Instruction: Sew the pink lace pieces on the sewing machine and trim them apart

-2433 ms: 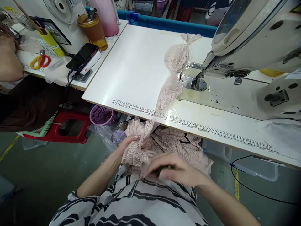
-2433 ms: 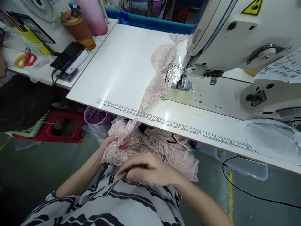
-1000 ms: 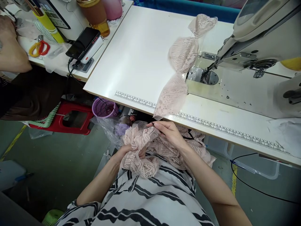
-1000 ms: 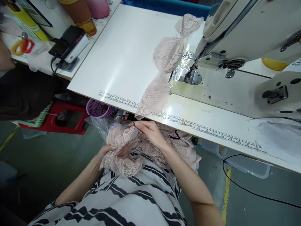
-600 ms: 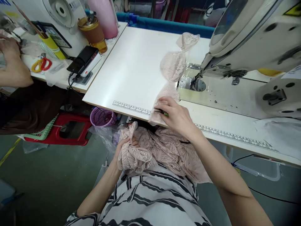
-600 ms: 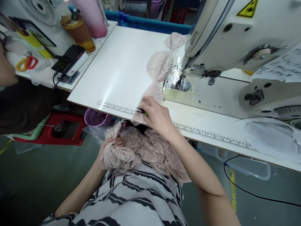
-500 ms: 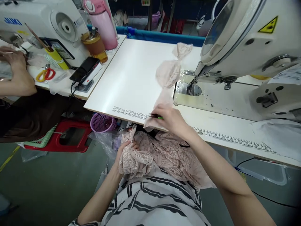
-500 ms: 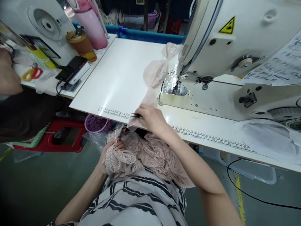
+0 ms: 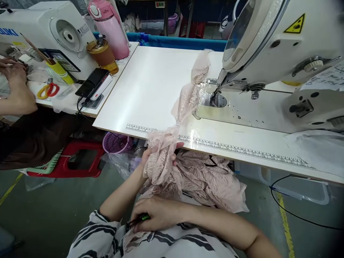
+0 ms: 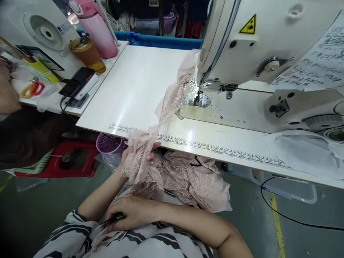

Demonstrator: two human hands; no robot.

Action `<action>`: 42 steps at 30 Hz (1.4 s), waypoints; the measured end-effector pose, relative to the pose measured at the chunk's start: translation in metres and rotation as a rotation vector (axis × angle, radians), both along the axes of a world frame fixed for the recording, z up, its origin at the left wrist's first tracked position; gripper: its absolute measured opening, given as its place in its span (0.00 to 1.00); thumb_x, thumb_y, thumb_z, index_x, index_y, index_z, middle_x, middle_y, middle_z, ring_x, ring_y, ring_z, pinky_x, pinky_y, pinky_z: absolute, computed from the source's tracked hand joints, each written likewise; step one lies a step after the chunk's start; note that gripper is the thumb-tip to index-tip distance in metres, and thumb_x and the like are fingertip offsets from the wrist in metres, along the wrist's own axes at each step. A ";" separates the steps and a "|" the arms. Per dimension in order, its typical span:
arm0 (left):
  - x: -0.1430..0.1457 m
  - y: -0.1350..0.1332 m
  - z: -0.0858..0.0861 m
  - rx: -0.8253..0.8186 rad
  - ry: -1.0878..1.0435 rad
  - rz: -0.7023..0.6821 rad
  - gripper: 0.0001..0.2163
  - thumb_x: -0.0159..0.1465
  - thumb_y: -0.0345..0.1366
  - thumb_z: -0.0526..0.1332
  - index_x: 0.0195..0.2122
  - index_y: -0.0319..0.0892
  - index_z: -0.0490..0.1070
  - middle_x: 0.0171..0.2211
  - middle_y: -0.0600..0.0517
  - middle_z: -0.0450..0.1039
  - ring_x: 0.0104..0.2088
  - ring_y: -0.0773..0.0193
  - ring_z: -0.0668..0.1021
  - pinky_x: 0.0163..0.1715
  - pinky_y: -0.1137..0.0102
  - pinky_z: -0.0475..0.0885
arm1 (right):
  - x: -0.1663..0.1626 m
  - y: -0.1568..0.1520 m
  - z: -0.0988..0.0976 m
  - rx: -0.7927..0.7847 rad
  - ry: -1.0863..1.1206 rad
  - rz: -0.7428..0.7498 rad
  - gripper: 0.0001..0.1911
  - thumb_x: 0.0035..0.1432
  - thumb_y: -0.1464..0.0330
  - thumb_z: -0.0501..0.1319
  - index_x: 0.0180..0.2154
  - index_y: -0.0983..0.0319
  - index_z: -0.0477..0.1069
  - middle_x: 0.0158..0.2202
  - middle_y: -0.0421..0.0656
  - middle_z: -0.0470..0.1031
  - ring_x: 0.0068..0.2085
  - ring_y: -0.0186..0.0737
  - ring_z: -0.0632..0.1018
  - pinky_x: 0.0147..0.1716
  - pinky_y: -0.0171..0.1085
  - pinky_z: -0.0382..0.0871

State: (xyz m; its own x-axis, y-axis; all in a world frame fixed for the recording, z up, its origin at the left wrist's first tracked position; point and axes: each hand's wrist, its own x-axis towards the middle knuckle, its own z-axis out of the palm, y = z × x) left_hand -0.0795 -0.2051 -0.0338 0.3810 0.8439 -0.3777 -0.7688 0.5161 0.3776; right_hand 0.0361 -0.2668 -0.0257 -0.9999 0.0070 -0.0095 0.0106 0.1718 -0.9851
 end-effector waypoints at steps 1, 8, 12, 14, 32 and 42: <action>0.002 0.002 0.004 0.020 -0.003 0.009 0.19 0.53 0.43 0.71 0.40 0.35 0.76 0.30 0.47 0.74 0.22 0.67 0.71 0.26 0.69 0.71 | 0.006 0.003 0.004 0.010 -0.014 -0.032 0.13 0.64 0.66 0.66 0.49 0.66 0.77 0.47 0.46 0.80 0.46 0.37 0.79 0.45 0.29 0.69; -0.003 -0.046 0.006 -0.004 -0.001 0.117 0.13 0.54 0.37 0.72 0.29 0.40 0.68 0.19 0.58 0.58 0.16 0.73 0.60 0.17 0.75 0.58 | 0.080 0.056 0.041 -0.247 0.130 -0.437 0.17 0.68 0.56 0.61 0.51 0.57 0.78 0.42 0.43 0.81 0.40 0.38 0.79 0.40 0.36 0.72; -0.009 -0.082 -0.010 -0.084 0.002 0.130 0.13 0.52 0.38 0.72 0.33 0.40 0.72 0.17 0.59 0.56 0.14 0.73 0.57 0.15 0.75 0.55 | 0.091 0.084 0.020 -0.210 -0.071 -0.852 0.21 0.71 0.53 0.55 0.50 0.57 0.79 0.34 0.43 0.77 0.34 0.39 0.73 0.34 0.39 0.66; -0.009 -0.093 -0.017 -0.107 0.002 0.146 0.13 0.51 0.39 0.72 0.30 0.40 0.71 0.16 0.60 0.53 0.13 0.74 0.55 0.14 0.75 0.53 | 0.085 0.089 0.007 -0.284 -0.159 -0.865 0.21 0.70 0.53 0.55 0.49 0.59 0.79 0.31 0.42 0.73 0.31 0.37 0.69 0.30 0.38 0.61; -0.009 -0.102 -0.028 -0.074 -0.062 0.093 0.11 0.53 0.39 0.72 0.31 0.40 0.73 0.17 0.59 0.57 0.14 0.75 0.54 0.14 0.75 0.53 | 0.043 0.105 0.005 -0.564 -0.136 -0.724 0.24 0.64 0.47 0.59 0.35 0.63 0.74 0.27 0.37 0.61 0.25 0.30 0.57 0.24 0.35 0.46; -0.010 -0.097 -0.026 -0.108 -0.051 0.061 0.13 0.48 0.38 0.73 0.25 0.41 0.69 0.15 0.58 0.55 0.13 0.74 0.55 0.14 0.74 0.56 | 0.039 0.105 0.009 -0.602 -0.162 -0.775 0.27 0.59 0.44 0.63 0.27 0.63 0.69 0.27 0.38 0.59 0.26 0.30 0.57 0.23 0.35 0.44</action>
